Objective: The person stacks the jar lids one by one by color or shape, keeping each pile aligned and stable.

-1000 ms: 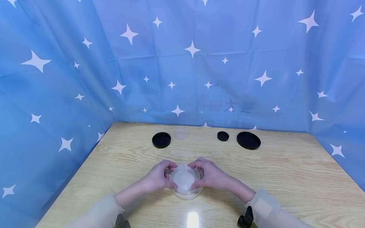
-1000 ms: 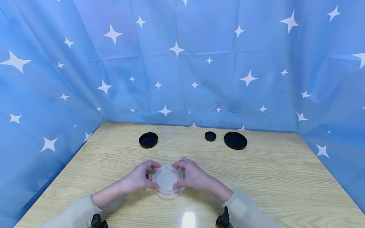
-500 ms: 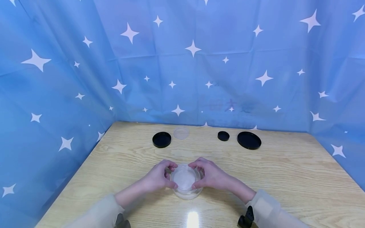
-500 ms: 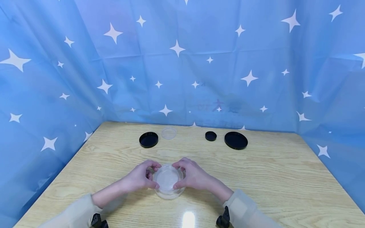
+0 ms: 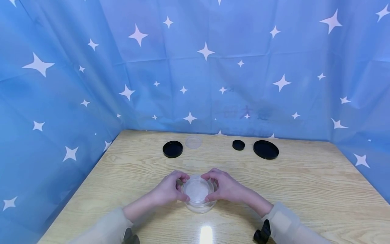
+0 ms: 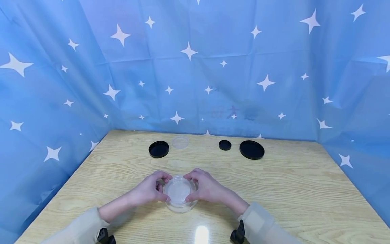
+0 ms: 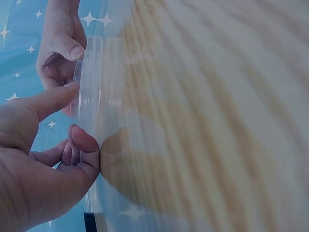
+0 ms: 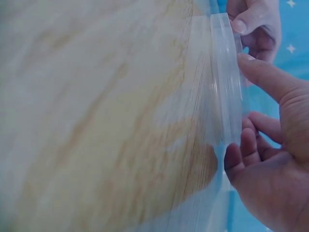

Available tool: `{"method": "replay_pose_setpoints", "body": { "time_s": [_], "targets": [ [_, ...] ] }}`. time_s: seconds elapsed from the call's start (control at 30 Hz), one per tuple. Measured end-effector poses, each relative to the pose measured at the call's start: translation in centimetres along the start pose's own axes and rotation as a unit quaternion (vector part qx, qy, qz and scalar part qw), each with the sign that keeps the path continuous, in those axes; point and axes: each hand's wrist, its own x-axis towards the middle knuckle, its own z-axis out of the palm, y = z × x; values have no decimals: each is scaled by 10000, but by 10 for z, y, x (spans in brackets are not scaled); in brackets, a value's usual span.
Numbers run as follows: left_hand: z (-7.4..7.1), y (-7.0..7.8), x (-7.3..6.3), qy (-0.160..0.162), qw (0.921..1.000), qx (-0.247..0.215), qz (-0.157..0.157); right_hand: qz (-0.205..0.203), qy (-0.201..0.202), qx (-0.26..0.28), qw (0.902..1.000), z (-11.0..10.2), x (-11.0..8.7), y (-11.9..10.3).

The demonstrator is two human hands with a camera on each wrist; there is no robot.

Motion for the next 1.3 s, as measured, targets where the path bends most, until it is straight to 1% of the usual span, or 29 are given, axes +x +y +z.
{"method": "replay_pose_setpoints", "body": {
  "time_s": [0.2, 0.5, 0.63, 0.73, 0.8, 0.9, 1.0, 1.1, 1.2, 1.27, 1.3],
  "targets": [
    [0, -1, 0, -19, 10000, -19, -25, 26, -3, 16, 10000, 0, 0, 0],
    [-1, -1, 0, -14, 9998, -186, -122, -55, -15, 49, 10000, 1, 1, 0],
    [-2, -1, -1, -5, 9990, -344, -274, -26, -44, 256, 9997, -2, 0, 1],
    [-3, -2, 0, -6, 9981, -476, -386, 38, 37, 473, 9989, -8, -1, 2],
    [-6, -2, 2, 11, 9979, -514, -388, 32, 126, 552, 9984, -13, 0, 3],
    [-12, -1, 9, 58, 9978, -576, -331, 4, 232, 539, 9983, -20, 4, 6],
    [-23, 3, 19, 189, 9974, -675, -174, -36, 307, 506, 9982, -27, 11, 8],
    [-36, 10, 33, 462, 9965, -690, 94, -71, 384, 525, 9979, -36, 20, 10],
    [-50, 17, 51, 805, 9945, -607, 291, -79, 477, 548, 9973, -45, 33, 11],
    [-59, 19, 63, 988, 9931, -509, 367, -46, 567, 575, 9967, -50, 43, 13],
    [-63, 19, 69, 1034, 9927, -516, 350, -2, 616, 569, 9965, -53, 48, 14]
  ]
}}
